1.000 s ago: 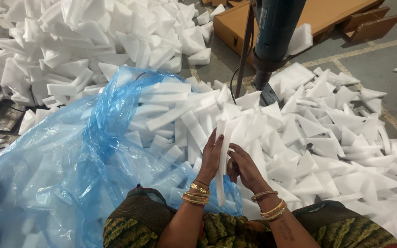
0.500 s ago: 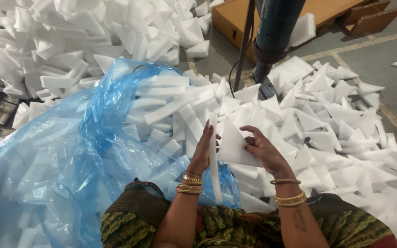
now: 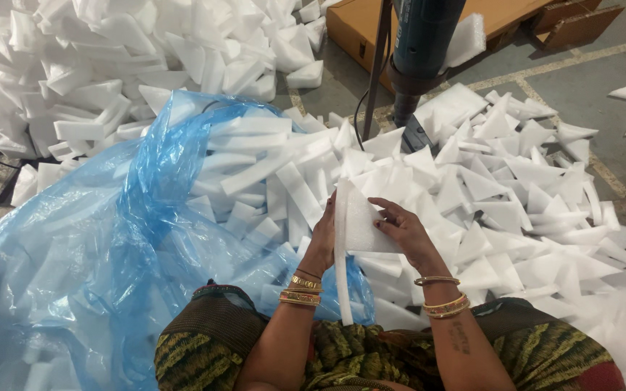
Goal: The person sits on the floor and repeatedly picks up white foam pieces from a large pile. They hold each piece with both hands, briefly inspect it, and then place it back onto the pile. The task involves handling the foam pieces one at a time in a repetitive cycle.
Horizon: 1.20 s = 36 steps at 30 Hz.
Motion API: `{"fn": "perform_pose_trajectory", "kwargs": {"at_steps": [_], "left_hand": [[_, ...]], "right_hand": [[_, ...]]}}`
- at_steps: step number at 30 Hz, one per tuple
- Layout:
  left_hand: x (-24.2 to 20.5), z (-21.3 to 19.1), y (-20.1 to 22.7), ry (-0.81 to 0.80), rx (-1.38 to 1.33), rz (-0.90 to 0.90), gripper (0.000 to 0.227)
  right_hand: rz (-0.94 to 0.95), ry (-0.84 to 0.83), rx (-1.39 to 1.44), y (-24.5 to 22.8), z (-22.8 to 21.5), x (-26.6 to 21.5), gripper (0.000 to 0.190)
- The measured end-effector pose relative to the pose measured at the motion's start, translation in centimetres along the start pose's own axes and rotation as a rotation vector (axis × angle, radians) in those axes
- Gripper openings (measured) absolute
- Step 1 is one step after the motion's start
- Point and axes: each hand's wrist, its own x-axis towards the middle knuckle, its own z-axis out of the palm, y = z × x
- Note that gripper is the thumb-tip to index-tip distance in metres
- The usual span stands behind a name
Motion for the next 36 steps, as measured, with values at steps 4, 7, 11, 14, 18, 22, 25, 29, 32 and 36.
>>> {"fn": "perform_pose_trajectory", "kwargs": {"at_steps": [4, 7, 11, 14, 18, 22, 25, 29, 32, 36], "left_hand": [[0.6, -0.2, -0.7, -0.01, -0.051, -0.027, 0.063], [1.3, -0.3, -1.5, -0.021, -0.07, -0.036, 0.063], [1.8, -0.3, -1.9, -0.025, -0.102, -0.073, 0.063], [2.3, 0.0, -2.3, -0.036, -0.136, -0.065, 0.063], [4.0, 0.3, -3.6, -0.042, -0.195, -0.12, 0.064], [8.0, 1.6, -4.8, -0.081, -0.309, -0.157, 0.056], [12.2, 3.1, -3.6, -0.167, -0.323, -0.071, 0.049], [18.2, 6.9, 0.6, -0.296, -0.457, -0.066, 0.041], [19.9, 8.2, 2.9, -0.43, -0.455, 0.008, 0.036], [17.6, 8.3, 3.7, -0.259, -0.339, -0.052, 0.038]], "right_hand": [[-0.005, 0.01, -0.042, 0.2, -0.3, -0.1, 0.051], [0.029, 0.006, -0.014, 0.5, -0.6, 0.2, 0.054], [-0.019, 0.011, -0.047, 1.6, -1.1, 0.6, 0.06], [-0.019, 0.032, -0.072, 2.3, -1.7, 0.9, 0.057], [0.002, 0.069, -0.049, 2.6, -2.6, 1.5, 0.052], [0.031, 0.117, -0.032, 3.1, -4.3, 3.1, 0.052], [-0.045, 0.06, 0.19, 3.6, -6.3, 6.5, 0.05], [-0.125, 0.026, 0.301, 1.8, -9.4, 12.1, 0.05], [-0.096, 0.05, 0.349, -1.2, -10.2, 14.1, 0.047], [-0.278, 0.077, 0.005, -3.5, -9.9, 11.2, 0.043]]}}
